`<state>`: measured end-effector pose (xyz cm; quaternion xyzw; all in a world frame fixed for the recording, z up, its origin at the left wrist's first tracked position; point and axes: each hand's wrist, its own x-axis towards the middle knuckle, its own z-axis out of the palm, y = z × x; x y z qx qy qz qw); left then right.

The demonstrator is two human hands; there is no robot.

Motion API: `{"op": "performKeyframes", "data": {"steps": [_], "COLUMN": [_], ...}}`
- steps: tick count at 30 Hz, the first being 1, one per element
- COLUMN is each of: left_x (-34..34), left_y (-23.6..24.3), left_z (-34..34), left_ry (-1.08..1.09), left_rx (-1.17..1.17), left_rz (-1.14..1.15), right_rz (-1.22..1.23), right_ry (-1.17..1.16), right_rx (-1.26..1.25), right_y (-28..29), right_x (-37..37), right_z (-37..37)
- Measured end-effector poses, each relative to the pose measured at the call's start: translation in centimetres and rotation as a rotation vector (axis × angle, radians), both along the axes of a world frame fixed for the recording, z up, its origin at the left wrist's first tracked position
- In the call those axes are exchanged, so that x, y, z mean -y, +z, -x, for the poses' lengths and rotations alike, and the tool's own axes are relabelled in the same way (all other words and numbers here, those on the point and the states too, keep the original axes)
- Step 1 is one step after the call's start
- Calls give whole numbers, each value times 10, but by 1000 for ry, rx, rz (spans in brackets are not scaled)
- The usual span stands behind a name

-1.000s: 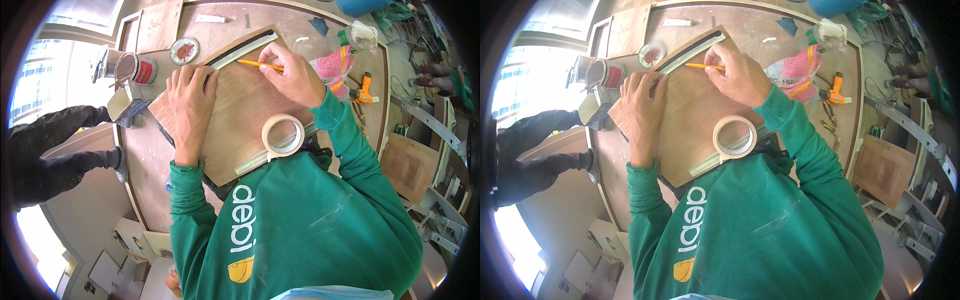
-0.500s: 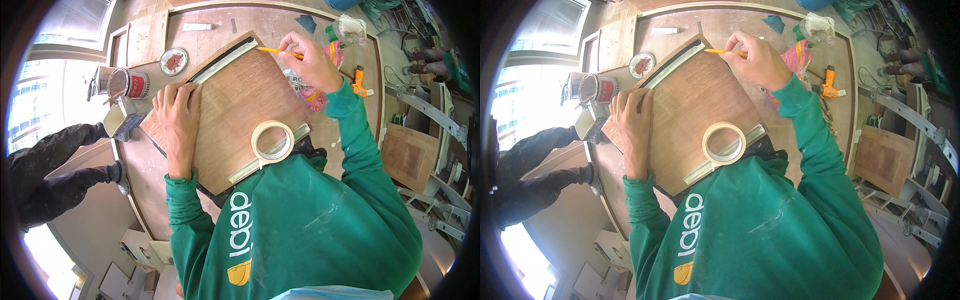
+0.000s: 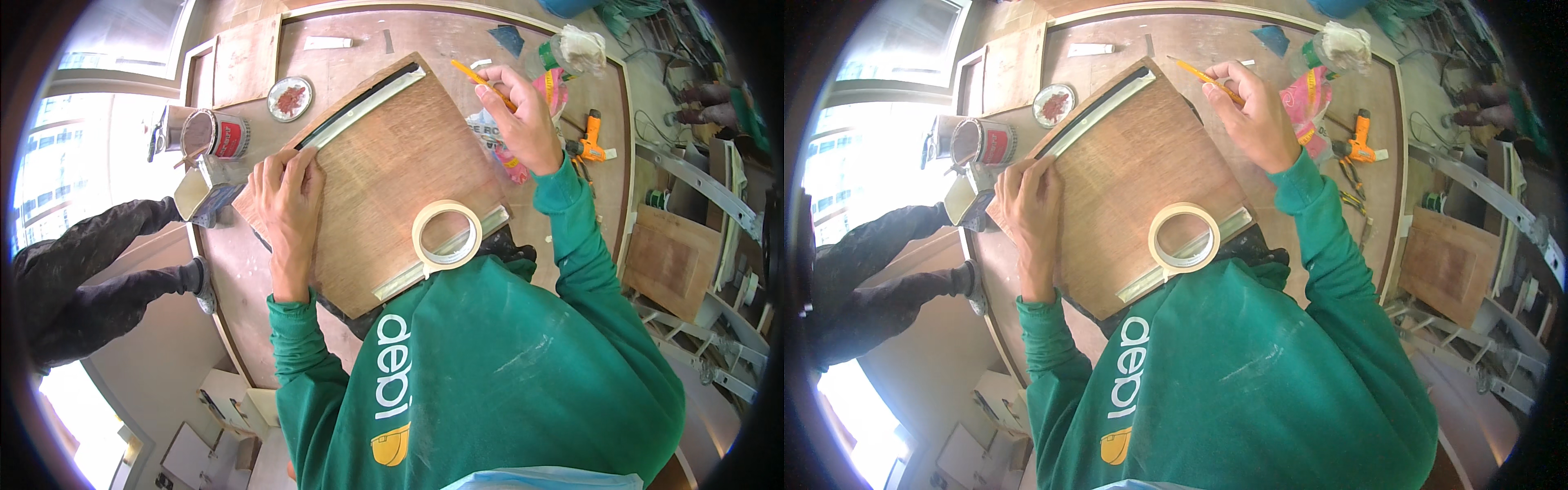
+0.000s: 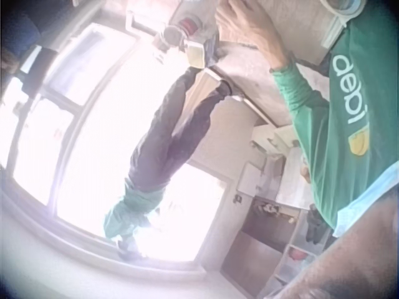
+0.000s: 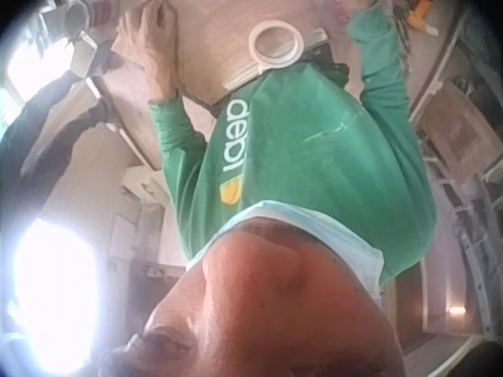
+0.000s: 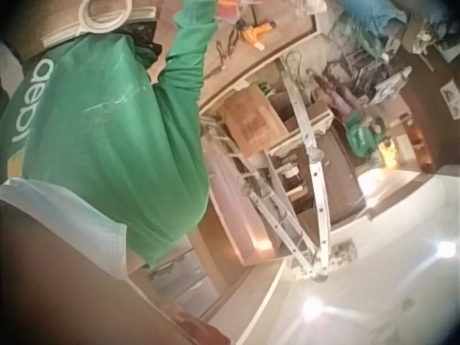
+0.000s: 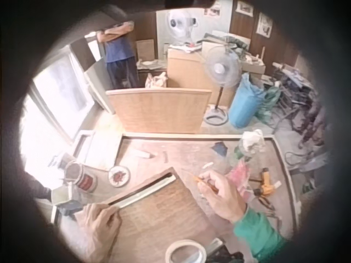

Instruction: The person applies adhesive edge banding to a wooden board. They peel the backing from the banding, align it along the board's edge, and press it down. They use a pencil to mark the board and a roll of tape to secure the banding in place.

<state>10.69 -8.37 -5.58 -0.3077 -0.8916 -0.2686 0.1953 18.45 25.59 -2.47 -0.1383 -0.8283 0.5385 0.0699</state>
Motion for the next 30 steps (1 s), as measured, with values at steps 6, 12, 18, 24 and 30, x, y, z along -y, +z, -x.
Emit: {"op": "performKeyframes", "data": {"steps": [6,12,18,24,30], "left_x": [5,22,37,55,56], "left_y": [10,7,3,-3,-24], "left_z": [-6,-11,-23,-31,-43], "left_ry": [71,128,296,432,490], "left_rx": [9,29,107,59,237], "left_rz": [38,7,-101,-141,-411], "right_rz": [-23,-347,-473,-608,-622], "right_ry": [102,263,381,510,551], "right_rx": [-78,-343,-446,-575,-588], "right_y": [0,-11,-8,-7,-11], "right_x": [20,41,66,69,64], "right_z": [-5,7,27,41,48]}}
